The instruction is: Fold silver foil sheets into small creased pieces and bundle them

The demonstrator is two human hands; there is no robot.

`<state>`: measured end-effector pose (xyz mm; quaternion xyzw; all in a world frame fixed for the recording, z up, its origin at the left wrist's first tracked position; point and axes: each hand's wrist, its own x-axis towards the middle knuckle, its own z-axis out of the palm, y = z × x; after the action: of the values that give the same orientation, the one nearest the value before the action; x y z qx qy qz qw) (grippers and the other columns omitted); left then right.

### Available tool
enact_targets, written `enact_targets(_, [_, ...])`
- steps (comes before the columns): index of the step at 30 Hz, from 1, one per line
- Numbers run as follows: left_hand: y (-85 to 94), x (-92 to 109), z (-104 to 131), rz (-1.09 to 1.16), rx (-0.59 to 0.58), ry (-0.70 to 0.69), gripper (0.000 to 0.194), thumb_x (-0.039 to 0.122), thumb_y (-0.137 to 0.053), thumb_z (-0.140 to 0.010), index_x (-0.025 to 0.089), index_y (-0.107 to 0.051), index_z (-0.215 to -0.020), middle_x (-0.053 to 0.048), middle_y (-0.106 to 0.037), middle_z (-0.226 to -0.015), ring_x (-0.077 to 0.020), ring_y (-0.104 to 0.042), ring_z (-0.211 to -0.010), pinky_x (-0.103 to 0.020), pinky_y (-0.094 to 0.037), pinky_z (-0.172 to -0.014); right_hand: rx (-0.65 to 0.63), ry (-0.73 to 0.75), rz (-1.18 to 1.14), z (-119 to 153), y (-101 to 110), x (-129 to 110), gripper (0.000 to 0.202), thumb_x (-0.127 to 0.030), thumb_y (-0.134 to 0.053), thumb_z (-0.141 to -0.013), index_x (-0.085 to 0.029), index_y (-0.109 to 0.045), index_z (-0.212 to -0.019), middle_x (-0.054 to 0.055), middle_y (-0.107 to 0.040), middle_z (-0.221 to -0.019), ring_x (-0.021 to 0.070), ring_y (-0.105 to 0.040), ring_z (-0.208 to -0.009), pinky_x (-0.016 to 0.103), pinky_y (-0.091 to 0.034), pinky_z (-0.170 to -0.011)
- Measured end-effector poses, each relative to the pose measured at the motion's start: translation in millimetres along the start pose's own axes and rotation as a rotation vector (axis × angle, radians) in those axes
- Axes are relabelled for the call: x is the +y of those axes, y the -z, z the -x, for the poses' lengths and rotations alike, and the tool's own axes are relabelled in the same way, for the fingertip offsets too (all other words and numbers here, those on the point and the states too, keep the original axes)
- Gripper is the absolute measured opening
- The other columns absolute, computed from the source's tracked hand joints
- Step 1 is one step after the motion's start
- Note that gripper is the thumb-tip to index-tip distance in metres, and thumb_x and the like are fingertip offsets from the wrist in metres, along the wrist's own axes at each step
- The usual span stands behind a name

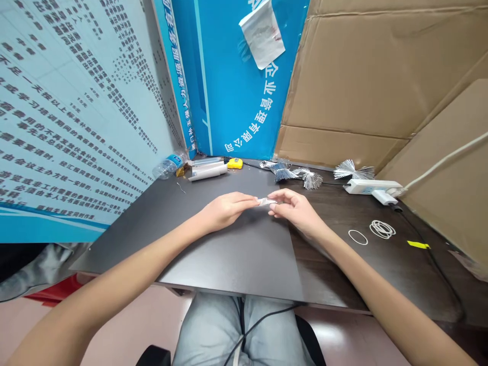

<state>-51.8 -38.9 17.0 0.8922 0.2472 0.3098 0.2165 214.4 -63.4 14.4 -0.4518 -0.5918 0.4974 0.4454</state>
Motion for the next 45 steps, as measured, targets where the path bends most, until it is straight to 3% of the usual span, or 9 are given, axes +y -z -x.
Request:
enact_targets(5, [7.7, -4.7, -1.7, -0.043, -0.181, 0.023, 0.044, 0.023, -0.055, -0.099, 0.03, -0.07, -0.14, -0.01, -0.071, -0.139, -0.0271, -0.065, -0.13, -0.041, -0.046, -0.114, -0.126, -0.052, 0.206, -2.7, 7.6, 8.1, 0.025, -0.038, -0.081, -0.08, -0.02, -0.075, -0.096, 0.005, -0.078, -0.087, 0.0208, -0.073, -0.08, 0.034, -0.057, -0.077])
enact_targets(9, [14.6, -3.0, 5.3, -0.062, -0.205, 0.156, 0.091, 0.032, -0.075, -0.087, 0.028, -0.033, -0.167, -0.013, -0.057, -0.157, -0.0328, -0.059, -0.14, -0.042, -0.045, -0.115, -0.084, 0.151, 0.488, -1.0, 9.5, 16.4, 0.01, -0.032, -0.073, -0.085, -0.025, -0.08, -0.087, 0.005, -0.078, -0.098, 0.0226, -0.072, -0.086, 0.037, -0.057, -0.079])
enact_targets(11, [17.7, 0.1, 11.5, -0.119, -0.176, 0.202, 0.099, 0.045, -0.081, -0.084, 0.024, -0.031, -0.167, -0.016, -0.048, -0.163, -0.0368, -0.05, -0.147, -0.044, -0.041, -0.118, -0.06, 0.26, 0.569, 2.5, 8.5, 19.9, 0.01, -0.03, -0.071, -0.086, -0.026, -0.081, -0.085, 0.006, -0.076, -0.107, 0.0229, -0.071, -0.09, 0.037, -0.057, -0.078])
enact_targets(15, [13.4, 7.8, 24.8, -0.211, -0.078, 0.273, 0.062, 0.058, -0.074, -0.09, 0.019, -0.062, -0.137, -0.016, -0.067, -0.135, -0.0337, -0.065, -0.121, -0.042, -0.05, -0.103, -0.075, 0.378, 0.626, 10.3, 5.7, 21.7, 0.016, -0.026, -0.065, -0.092, -0.028, -0.081, -0.09, 0.007, -0.076, -0.106, 0.0242, -0.071, -0.095, 0.04, -0.057, -0.084])
enact_targets(19, [4.2, 10.2, 31.0, -0.152, -0.123, 0.173, 0.028, 0.044, -0.056, -0.105, 0.021, -0.071, -0.112, -0.011, -0.073, -0.109, -0.026, -0.066, -0.105, -0.038, -0.05, -0.095, -0.155, 0.415, 0.654, 13.0, 4.8, 17.8, 0.02, -0.024, -0.06, -0.097, -0.03, -0.079, -0.099, 0.005, -0.08, -0.101, 0.0261, -0.072, -0.097, 0.044, -0.056, -0.092])
enact_targets(25, [8.9, 5.9, 28.6, -0.162, -0.193, 0.132, 0.035, 0.047, -0.06, -0.103, 0.024, -0.073, -0.127, -0.012, -0.07, -0.123, -0.028, -0.063, -0.116, -0.04, -0.048, -0.103, -0.186, 0.346, 0.646, 11.6, 11.3, 17.0, 0.018, -0.025, -0.064, -0.095, -0.03, -0.077, -0.106, 0.004, -0.08, -0.106, 0.0256, -0.072, -0.096, 0.04, -0.056, -0.088])
enact_targets(30, [12.1, 9.0, 29.5, -0.14, -0.159, 0.247, 0.063, 0.051, -0.067, -0.099, 0.027, -0.051, -0.155, -0.011, -0.066, -0.125, -0.0248, -0.067, -0.108, -0.036, -0.052, -0.095, -0.242, 0.38, 0.596, 7.8, 16.8, 19.5, 0.019, -0.029, -0.063, -0.098, -0.032, -0.081, -0.104, 0.002, -0.082, -0.106, 0.0265, -0.073, -0.1, 0.043, -0.055, -0.094])
enact_targets(36, [8.4, 10.7, 33.1, -0.301, 0.021, 0.359, 0.037, 0.052, -0.068, -0.097, 0.023, -0.069, -0.119, -0.007, -0.072, -0.105, -0.0185, -0.065, -0.077, -0.03, -0.05, -0.073, -0.209, 0.361, 0.576, 4.5, 19.7, 23.1, 0.018, -0.032, -0.066, -0.097, -0.035, -0.083, -0.103, 0.001, -0.083, -0.103, 0.0265, -0.074, -0.095, 0.043, -0.056, -0.089])
enact_targets(45, [1.0, 3.2, 30.8, -0.251, -0.124, 0.099, 0.026, 0.03, -0.047, -0.109, 0.021, -0.072, -0.115, -0.009, -0.076, -0.113, -0.0211, -0.069, -0.105, -0.032, -0.051, -0.093, -0.196, 0.301, 0.62, 4.6, 19.9, 21.3, 0.014, -0.03, -0.068, -0.094, -0.028, -0.08, -0.102, 0.002, -0.082, -0.103, 0.0226, -0.075, -0.09, 0.036, -0.056, -0.08])
